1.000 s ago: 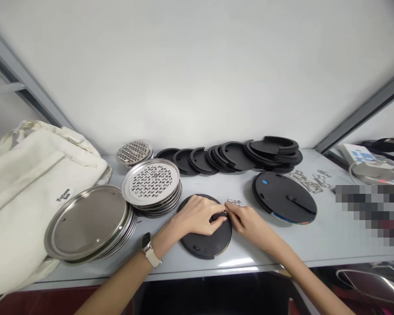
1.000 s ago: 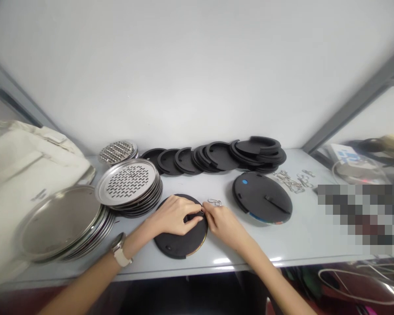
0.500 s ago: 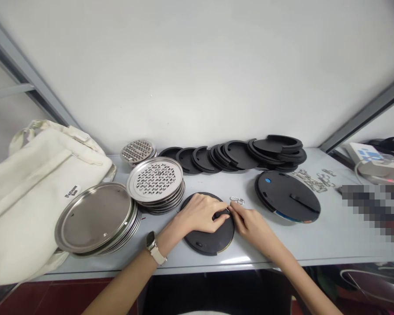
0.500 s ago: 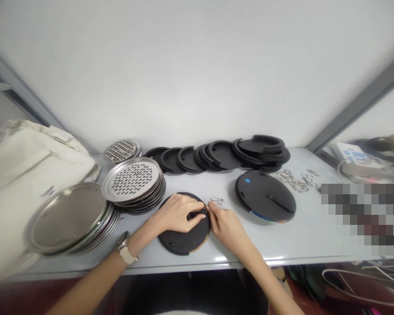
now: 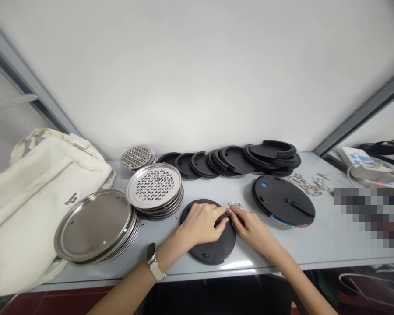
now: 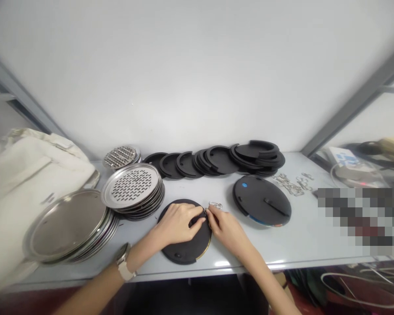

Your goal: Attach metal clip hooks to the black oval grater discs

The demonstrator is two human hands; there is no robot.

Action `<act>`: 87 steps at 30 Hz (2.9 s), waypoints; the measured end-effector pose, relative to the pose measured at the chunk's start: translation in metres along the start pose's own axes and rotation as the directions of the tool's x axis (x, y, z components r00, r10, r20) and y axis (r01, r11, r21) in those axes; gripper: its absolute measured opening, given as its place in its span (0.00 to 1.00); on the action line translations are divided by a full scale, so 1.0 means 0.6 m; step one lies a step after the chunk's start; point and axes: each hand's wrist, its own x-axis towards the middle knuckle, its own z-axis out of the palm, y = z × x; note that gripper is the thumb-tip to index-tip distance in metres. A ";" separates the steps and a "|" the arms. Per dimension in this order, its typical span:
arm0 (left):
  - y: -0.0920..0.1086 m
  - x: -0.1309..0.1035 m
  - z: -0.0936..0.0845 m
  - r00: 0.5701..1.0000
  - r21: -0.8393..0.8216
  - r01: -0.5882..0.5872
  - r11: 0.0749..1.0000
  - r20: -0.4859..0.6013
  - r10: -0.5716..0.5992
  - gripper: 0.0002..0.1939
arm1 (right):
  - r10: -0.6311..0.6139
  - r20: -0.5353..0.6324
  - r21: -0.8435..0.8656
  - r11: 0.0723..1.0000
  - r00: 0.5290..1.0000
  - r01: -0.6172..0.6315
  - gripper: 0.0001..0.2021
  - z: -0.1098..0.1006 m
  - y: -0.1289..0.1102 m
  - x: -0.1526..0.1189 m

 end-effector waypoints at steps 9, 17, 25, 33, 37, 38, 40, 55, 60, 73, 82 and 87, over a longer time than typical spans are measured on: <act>0.000 0.012 -0.010 0.994 0.036 -0.016 0.999 0.105 0.012 0.11 | -0.017 0.010 0.066 0.998 1.000 0.017 0.15 -0.016 -0.002 0.002; -0.008 0.021 -0.011 0.989 0.024 -0.067 0.997 0.133 0.063 0.10 | -0.044 0.039 0.271 0.962 0.998 0.032 0.14 -0.030 0.002 0.012; -0.013 0.013 0.000 0.993 0.006 -0.078 0.997 0.086 0.077 0.09 | -0.053 0.097 0.243 0.970 0.994 0.028 0.14 -0.028 0.003 0.018; -0.016 0.014 0.005 0.993 -0.033 -0.082 0.996 0.079 0.085 0.09 | -0.062 0.113 0.186 0.982 0.992 0.040 0.14 -0.023 0.005 0.019; -0.016 0.013 0.004 0.994 -0.042 -0.072 0.996 0.079 0.076 0.09 | -0.087 0.120 0.168 0.984 0.989 0.067 0.15 -0.024 0.006 0.020; -0.017 0.013 0.004 0.994 -0.048 -0.073 0.996 0.080 0.077 0.09 | -0.096 0.119 0.163 0.984 0.988 0.076 0.14 -0.024 0.006 0.020; -0.017 0.013 0.004 0.993 -0.059 -0.079 0.995 0.081 0.084 0.09 | -0.112 0.116 0.155 0.984 0.987 0.093 0.14 -0.025 0.006 0.021; -0.016 0.014 0.002 0.992 -0.042 -0.095 0.995 0.075 0.098 0.09 | -0.097 0.054 0.126 0.988 0.994 0.089 0.14 -0.015 0.006 0.017; -0.016 0.014 0.003 0.993 -0.055 -0.091 0.994 0.075 0.095 0.08 | -0.120 0.095 0.098 0.989 0.988 0.111 0.14 -0.021 0.002 0.019; -0.015 0.016 0.001 0.990 -0.062 -0.112 0.992 0.085 0.117 0.07 | -0.085 0.111 0.068 0.995 0.990 0.078 0.12 -0.013 -0.004 0.014; -0.019 0.021 0.001 0.996 -0.035 -0.068 0.997 0.061 0.070 0.09 | -0.065 0.036 0.111 0.992 0.997 0.061 0.11 -0.017 0.007 0.007; -0.019 0.017 0.000 0.997 -0.081 -0.036 0.996 0.059 0.041 0.08 | -0.082 0.006 0.138 0.987 0.997 0.080 0.13 -0.028 0.007 0.018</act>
